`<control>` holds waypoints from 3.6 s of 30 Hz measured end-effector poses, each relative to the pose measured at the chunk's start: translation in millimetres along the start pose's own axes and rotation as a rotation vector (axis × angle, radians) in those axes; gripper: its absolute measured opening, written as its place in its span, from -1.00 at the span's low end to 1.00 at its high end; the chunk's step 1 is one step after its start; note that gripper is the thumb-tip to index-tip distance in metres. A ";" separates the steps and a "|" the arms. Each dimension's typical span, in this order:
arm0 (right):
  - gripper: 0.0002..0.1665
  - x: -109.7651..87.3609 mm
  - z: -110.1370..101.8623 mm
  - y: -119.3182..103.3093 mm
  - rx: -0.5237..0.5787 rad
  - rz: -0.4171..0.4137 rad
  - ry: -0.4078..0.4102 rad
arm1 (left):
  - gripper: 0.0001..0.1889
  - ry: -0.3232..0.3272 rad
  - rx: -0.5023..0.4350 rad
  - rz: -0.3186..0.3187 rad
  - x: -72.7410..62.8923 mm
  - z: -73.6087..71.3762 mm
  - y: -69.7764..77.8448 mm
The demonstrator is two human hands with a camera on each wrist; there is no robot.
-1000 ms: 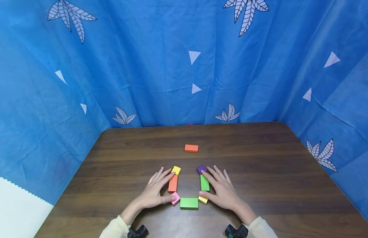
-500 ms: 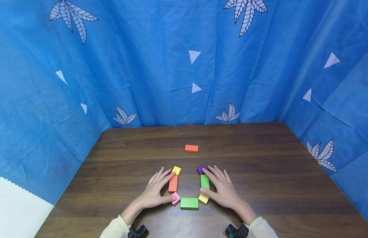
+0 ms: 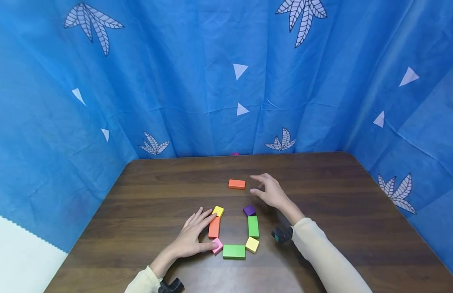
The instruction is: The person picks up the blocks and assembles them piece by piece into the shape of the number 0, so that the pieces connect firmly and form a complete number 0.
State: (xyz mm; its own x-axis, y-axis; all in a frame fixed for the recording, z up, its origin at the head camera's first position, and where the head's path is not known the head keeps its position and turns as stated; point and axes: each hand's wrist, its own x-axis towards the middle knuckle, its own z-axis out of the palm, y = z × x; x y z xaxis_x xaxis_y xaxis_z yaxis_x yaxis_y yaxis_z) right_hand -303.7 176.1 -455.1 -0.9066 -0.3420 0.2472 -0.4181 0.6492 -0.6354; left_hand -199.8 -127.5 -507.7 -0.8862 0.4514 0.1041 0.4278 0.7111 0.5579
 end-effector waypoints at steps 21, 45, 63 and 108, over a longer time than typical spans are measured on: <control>-0.58 61.8 25.6 4.6 0.011 0.224 -0.198 | -0.08 -0.010 -0.005 0.008 -1.6 2.8 1.8; -0.64 59.2 23.9 14.7 -0.043 0.131 -0.211 | -0.09 -0.018 0.015 -0.022 -0.2 0.6 2.6; -0.69 26.5 18.0 -10.2 -0.021 0.019 -0.309 | -0.08 -0.010 0.010 -0.013 0.3 1.4 2.0; -0.66 11.1 16.4 -6.8 -0.026 0.058 -0.271 | -0.08 -0.014 0.011 -0.015 0.3 1.6 1.0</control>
State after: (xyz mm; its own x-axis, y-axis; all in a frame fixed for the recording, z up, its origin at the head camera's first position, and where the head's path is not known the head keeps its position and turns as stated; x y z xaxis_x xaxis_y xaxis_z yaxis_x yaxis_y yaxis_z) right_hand -310.0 156.8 -460.1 -0.8823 -0.4706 0.0040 -0.3704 0.6891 -0.6228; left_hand -199.4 -125.8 -508.4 -0.8898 0.4485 0.0842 0.4167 0.7234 0.5505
